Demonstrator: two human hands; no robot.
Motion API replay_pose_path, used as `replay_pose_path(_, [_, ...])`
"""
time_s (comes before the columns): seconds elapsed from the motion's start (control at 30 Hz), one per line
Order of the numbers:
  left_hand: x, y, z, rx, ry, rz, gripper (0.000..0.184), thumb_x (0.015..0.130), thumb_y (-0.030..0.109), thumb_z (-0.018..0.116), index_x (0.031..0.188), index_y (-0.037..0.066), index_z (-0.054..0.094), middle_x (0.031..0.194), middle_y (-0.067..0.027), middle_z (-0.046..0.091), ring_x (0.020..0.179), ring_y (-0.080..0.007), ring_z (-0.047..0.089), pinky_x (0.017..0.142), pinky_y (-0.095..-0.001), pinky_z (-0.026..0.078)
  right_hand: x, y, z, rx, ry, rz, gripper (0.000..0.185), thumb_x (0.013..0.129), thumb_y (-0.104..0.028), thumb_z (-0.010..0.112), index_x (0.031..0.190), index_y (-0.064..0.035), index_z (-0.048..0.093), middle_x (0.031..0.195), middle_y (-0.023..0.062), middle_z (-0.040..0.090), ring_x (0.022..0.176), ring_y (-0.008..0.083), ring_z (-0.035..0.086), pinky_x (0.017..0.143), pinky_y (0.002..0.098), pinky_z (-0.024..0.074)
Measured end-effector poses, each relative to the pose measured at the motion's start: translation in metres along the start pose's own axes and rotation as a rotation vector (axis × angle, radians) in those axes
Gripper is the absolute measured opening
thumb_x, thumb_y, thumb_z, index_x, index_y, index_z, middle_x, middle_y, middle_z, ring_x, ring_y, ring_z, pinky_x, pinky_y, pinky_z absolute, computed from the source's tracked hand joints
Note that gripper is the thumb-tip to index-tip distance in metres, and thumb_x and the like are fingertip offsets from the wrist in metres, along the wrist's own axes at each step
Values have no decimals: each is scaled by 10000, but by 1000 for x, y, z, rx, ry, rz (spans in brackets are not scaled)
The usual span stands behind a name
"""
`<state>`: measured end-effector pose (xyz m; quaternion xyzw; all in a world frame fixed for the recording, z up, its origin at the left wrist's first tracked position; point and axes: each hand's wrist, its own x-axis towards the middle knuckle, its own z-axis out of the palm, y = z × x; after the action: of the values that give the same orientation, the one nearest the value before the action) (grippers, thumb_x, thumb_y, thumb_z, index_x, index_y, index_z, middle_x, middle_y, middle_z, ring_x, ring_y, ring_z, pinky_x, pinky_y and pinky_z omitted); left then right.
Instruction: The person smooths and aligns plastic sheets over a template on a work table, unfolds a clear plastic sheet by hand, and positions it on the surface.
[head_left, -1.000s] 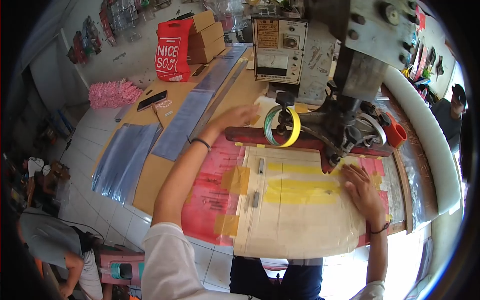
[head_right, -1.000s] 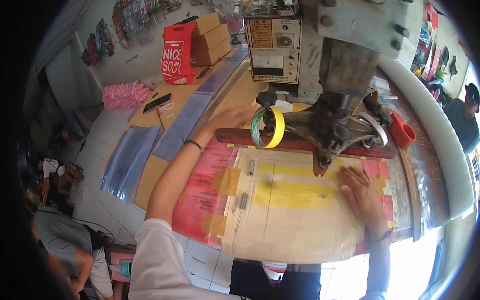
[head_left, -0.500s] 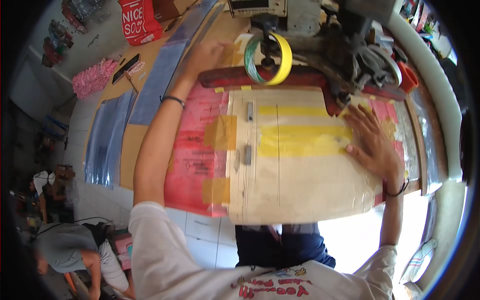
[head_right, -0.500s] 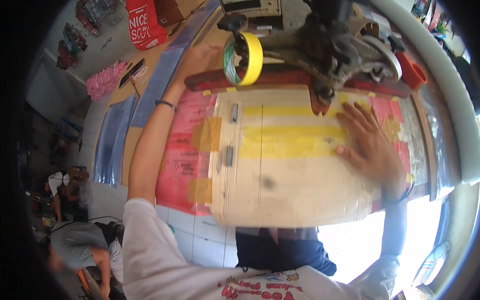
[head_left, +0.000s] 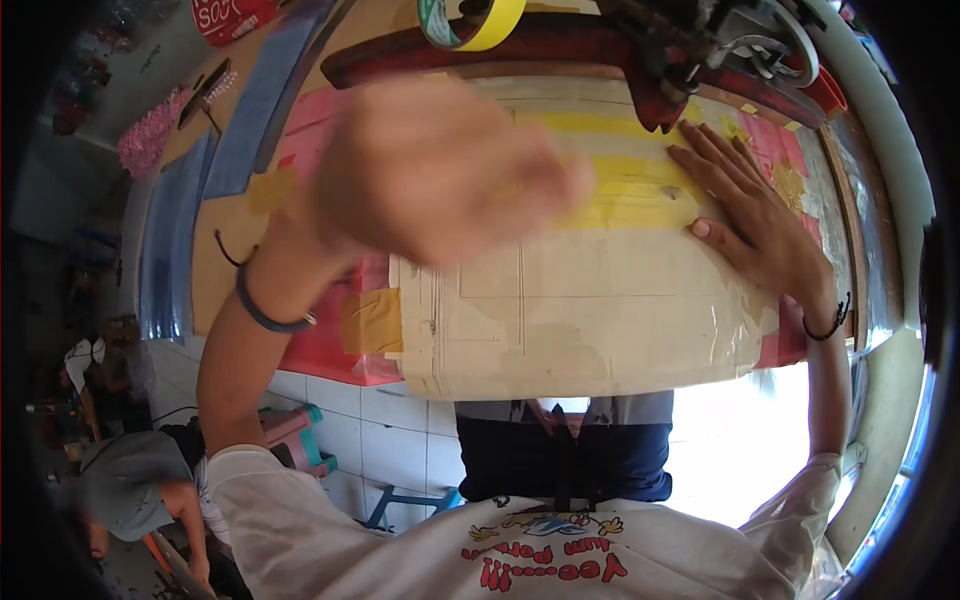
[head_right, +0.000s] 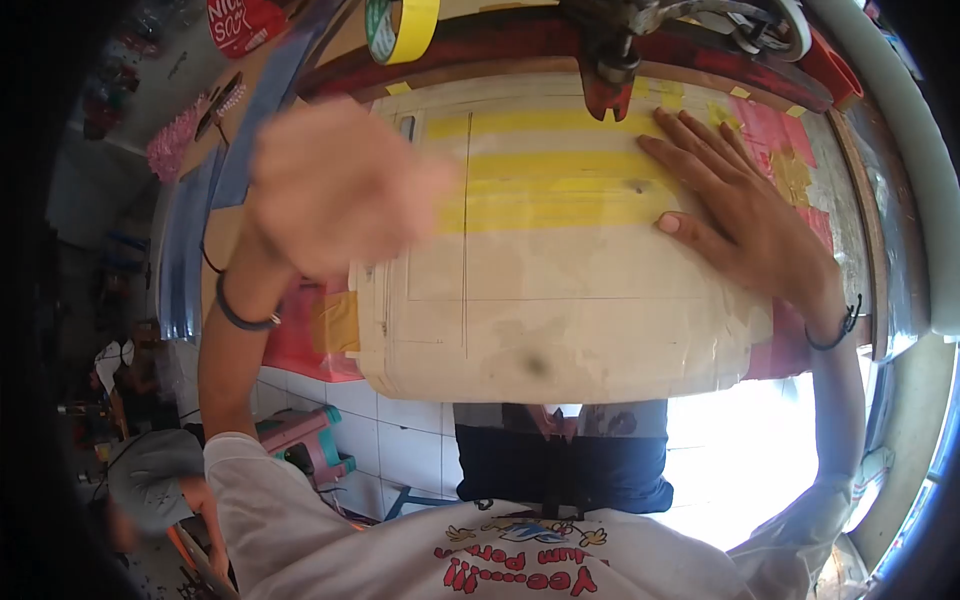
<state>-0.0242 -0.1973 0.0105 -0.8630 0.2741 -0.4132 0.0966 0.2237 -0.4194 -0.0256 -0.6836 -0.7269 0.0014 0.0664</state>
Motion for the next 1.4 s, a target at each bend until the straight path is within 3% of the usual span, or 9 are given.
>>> replay_pose_path(0.07, [-12, 35, 30, -33, -131, -18, 142, 654, 126, 705, 759, 110, 612, 630, 25, 526, 484, -121, 504, 431, -236, 427, 2, 7, -7, 37, -30, -15, 552, 961, -413, 488, 1340, -12, 483, 1487, 205, 381, 1411, 383, 299, 1175, 509, 196])
replay_pose_path(0.17, [-22, 23, 26, -191, -311, -238, 135, 683, 86, 676, 807, 59, 629, 666, -44, 548, 596, -220, 576, 501, -321, 462, 1, 21, -7, 114, -22, 7, 629, 928, -511, 468, 1280, 7, 530, 1450, 214, 431, 1390, 411, 332, 1164, 530, 208])
replay_pose_path(0.27, [-40, 5, 45, -202, -320, -390, 183, 765, 141, 681, 888, 30, 602, 896, -99, 593, 785, -259, 608, 652, -385, 510, 1, 31, -2, 157, -28, 32, 783, 875, -655, 431, 1272, 11, 539, 1441, 242, 433, 1386, 447, 324, 1144, 573, 204])
replay_pose_path(0.37, [-35, 17, 33, -289, -531, -757, 301, 839, 201, 665, 1058, 15, 574, 1159, -160, 541, 1019, -310, 585, 831, -428, 507, 5, 32, 2, 191, -33, 82, 919, 812, -768, 398, 1282, 10, 533, 1467, 283, 375, 1401, 455, 292, 1133, 592, 192])
replay_pose_path(0.47, [-44, 24, 39, -142, -464, -821, 483, 886, 299, 640, 1252, 7, 521, 1354, -213, 463, 1199, -372, 524, 978, -441, 462, 7, 35, 5, 141, -50, 87, 906, 814, -754, 410, 1299, 2, 525, 1484, 290, 346, 1408, 459, 277, 1130, 587, 197])
replay_pose_path(0.57, [-52, 19, 46, 19, -567, -835, 662, 906, 388, 607, 1372, -48, 430, 1447, -257, 392, 1339, -391, 404, 1102, -436, 358, 8, 34, 6, 47, -54, 131, 879, 818, -727, 435, 1320, -9, 514, 1494, 285, 334, 1411, 462, 266, 1128, 589, 199])
replay_pose_path(0.67, [-51, 17, 48, -9, -596, -850, 774, 902, 452, 597, 1388, -111, 380, 1461, -286, 369, 1354, -391, 388, 1136, -430, 309, 8, 32, 7, 37, -51, 154, 865, 822, -710, 446, 1335, -16, 503, 1498, 284, 328, 1411, 461, 268, 1128, 590, 200])
replay_pose_path(0.77, [-51, 15, 48, -24, -575, -890, 806, 886, 469, 618, 1365, -137, 388, 1429, -297, 404, 1341, -399, 399, 1126, -433, 326, 7, 32, 8, 34, -36, 161, 846, 810, -683, 479, 1349, -31, 495, 1507, 273, 319, 1418, 451, 258, 1130, 582, 205])
replay_pose_path(1.4, [-37, 17, 45, -47, -622, -939, 898, 865, 572, 613, 1352, -144, 374, 1433, -320, 377, 1364, -413, 361, 1133, -441, 322, 5, 25, 4, 59, -20, 263, 811, 827, -685, 483, 1405, -117, 467, 1535, 205, 304, 1439, 412, 225, 1160, 565, 196])
